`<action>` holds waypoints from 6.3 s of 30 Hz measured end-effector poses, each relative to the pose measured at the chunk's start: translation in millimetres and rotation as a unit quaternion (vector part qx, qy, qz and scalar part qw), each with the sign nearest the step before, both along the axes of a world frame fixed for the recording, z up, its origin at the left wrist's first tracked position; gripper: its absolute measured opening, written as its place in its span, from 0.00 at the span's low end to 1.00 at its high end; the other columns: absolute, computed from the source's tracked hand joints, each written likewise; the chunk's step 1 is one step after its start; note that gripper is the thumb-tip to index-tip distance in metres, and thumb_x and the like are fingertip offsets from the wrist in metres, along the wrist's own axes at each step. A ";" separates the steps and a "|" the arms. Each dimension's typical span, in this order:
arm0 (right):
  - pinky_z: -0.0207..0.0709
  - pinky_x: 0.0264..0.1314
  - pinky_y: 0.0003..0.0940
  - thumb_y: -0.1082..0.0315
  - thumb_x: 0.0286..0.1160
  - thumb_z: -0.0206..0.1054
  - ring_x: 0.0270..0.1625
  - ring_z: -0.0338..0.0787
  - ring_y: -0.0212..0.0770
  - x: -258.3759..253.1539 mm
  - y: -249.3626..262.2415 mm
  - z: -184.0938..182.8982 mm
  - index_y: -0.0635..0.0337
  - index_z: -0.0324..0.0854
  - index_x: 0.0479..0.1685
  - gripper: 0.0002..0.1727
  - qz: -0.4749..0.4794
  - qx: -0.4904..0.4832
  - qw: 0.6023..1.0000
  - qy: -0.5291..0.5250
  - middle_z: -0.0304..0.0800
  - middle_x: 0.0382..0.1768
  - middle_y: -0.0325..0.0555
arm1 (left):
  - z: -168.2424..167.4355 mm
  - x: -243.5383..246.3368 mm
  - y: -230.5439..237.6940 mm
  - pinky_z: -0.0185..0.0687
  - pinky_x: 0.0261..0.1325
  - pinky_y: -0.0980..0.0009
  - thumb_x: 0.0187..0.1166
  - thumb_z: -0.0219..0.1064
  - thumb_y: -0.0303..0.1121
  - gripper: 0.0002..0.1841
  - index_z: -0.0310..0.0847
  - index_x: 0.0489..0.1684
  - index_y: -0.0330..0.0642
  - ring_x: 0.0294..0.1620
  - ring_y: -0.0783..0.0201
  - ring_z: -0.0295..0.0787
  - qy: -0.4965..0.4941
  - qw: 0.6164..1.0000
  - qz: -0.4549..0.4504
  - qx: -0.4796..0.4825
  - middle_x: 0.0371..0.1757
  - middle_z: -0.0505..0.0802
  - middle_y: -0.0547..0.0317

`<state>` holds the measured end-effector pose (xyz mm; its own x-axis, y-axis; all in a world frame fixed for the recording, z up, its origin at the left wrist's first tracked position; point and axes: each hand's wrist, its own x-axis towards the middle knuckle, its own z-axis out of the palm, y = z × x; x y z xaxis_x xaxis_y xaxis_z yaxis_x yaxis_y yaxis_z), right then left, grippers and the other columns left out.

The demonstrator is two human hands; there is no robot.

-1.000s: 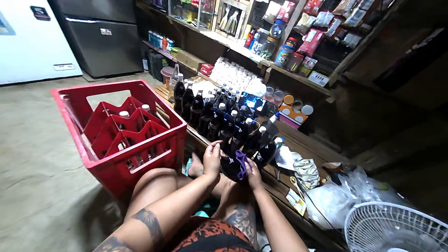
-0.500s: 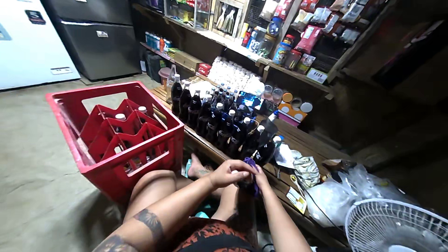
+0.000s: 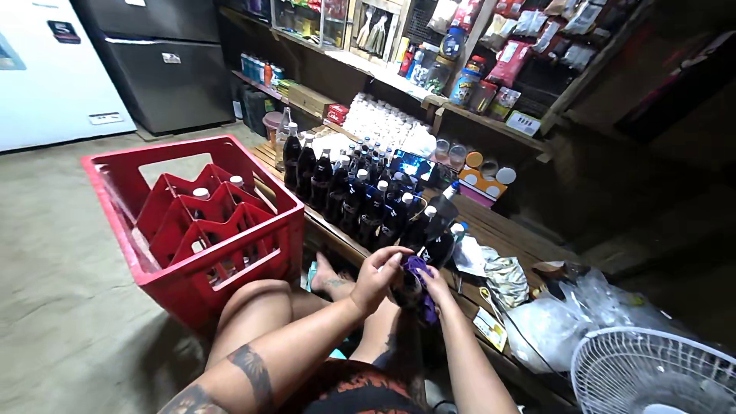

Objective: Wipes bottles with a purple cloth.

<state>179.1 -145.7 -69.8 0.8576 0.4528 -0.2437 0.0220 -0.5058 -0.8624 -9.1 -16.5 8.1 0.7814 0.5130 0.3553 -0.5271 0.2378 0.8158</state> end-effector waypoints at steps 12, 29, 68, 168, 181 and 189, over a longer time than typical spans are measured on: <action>0.66 0.83 0.50 0.56 0.83 0.60 0.79 0.73 0.55 -51.8 42.4 33.1 0.62 0.72 0.80 0.30 0.233 0.062 0.961 -0.139 0.72 0.77 0.65 | -25.8 5.8 41.9 0.76 0.29 0.77 0.92 0.46 0.28 0.17 0.80 0.61 0.29 0.17 0.74 0.73 0.096 0.974 0.149 -0.141 0.18 0.79 0.68; 0.65 0.84 0.50 0.64 0.93 0.50 0.80 0.76 0.52 -2.2 7.3 -19.4 0.68 0.71 0.79 0.24 0.111 0.003 0.992 -0.057 0.78 0.75 0.64 | -16.3 1.1 22.6 0.78 0.31 0.77 0.89 0.50 0.29 0.16 0.82 0.60 0.32 0.22 0.75 0.77 0.098 0.989 0.083 -0.079 0.30 0.87 0.66; 0.64 0.82 0.61 0.48 0.88 0.57 0.79 0.76 0.61 -29.7 27.2 19.0 0.56 0.77 0.77 0.28 0.229 0.006 0.971 -0.071 0.77 0.75 0.64 | -36.4 -27.3 16.4 0.85 0.33 0.75 0.81 0.49 0.25 0.14 0.79 0.54 0.35 0.25 0.73 0.86 0.098 0.978 0.184 -0.029 0.26 0.89 0.65; 0.59 0.81 0.72 0.47 0.88 0.51 0.83 0.69 0.70 -57.7 32.6 57.3 0.48 0.72 0.83 0.29 0.201 -0.148 0.968 -0.022 0.69 0.81 0.70 | -34.3 -44.4 -11.3 0.86 0.38 0.76 0.77 0.52 0.24 0.13 0.81 0.51 0.35 0.29 0.74 0.88 0.123 0.973 0.194 0.025 0.31 0.90 0.65; 0.64 0.77 0.73 0.38 0.87 0.48 0.80 0.73 0.71 -89.5 38.8 93.6 0.54 0.62 0.89 0.39 0.255 -0.202 0.943 -0.071 0.71 0.79 0.72 | -38.9 -44.8 -12.6 0.85 0.37 0.77 0.76 0.55 0.25 0.12 0.82 0.49 0.37 0.27 0.75 0.86 0.122 0.978 0.166 0.024 0.28 0.89 0.65; 0.61 0.80 0.70 0.41 0.84 0.58 0.83 0.70 0.68 -27.2 14.3 34.2 0.54 0.65 0.87 0.38 0.147 -0.172 0.974 0.034 0.72 0.79 0.70 | -35.4 -49.0 -19.9 0.85 0.39 0.77 0.75 0.57 0.25 0.11 0.85 0.46 0.39 0.30 0.75 0.87 0.109 0.982 0.140 0.060 0.30 0.91 0.65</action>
<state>151.9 -131.4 -35.5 0.6804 0.5579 -0.4752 0.1579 -0.7448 -0.6483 -58.1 -36.4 -27.4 0.6791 0.6838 0.2671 -0.3686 0.0029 0.9296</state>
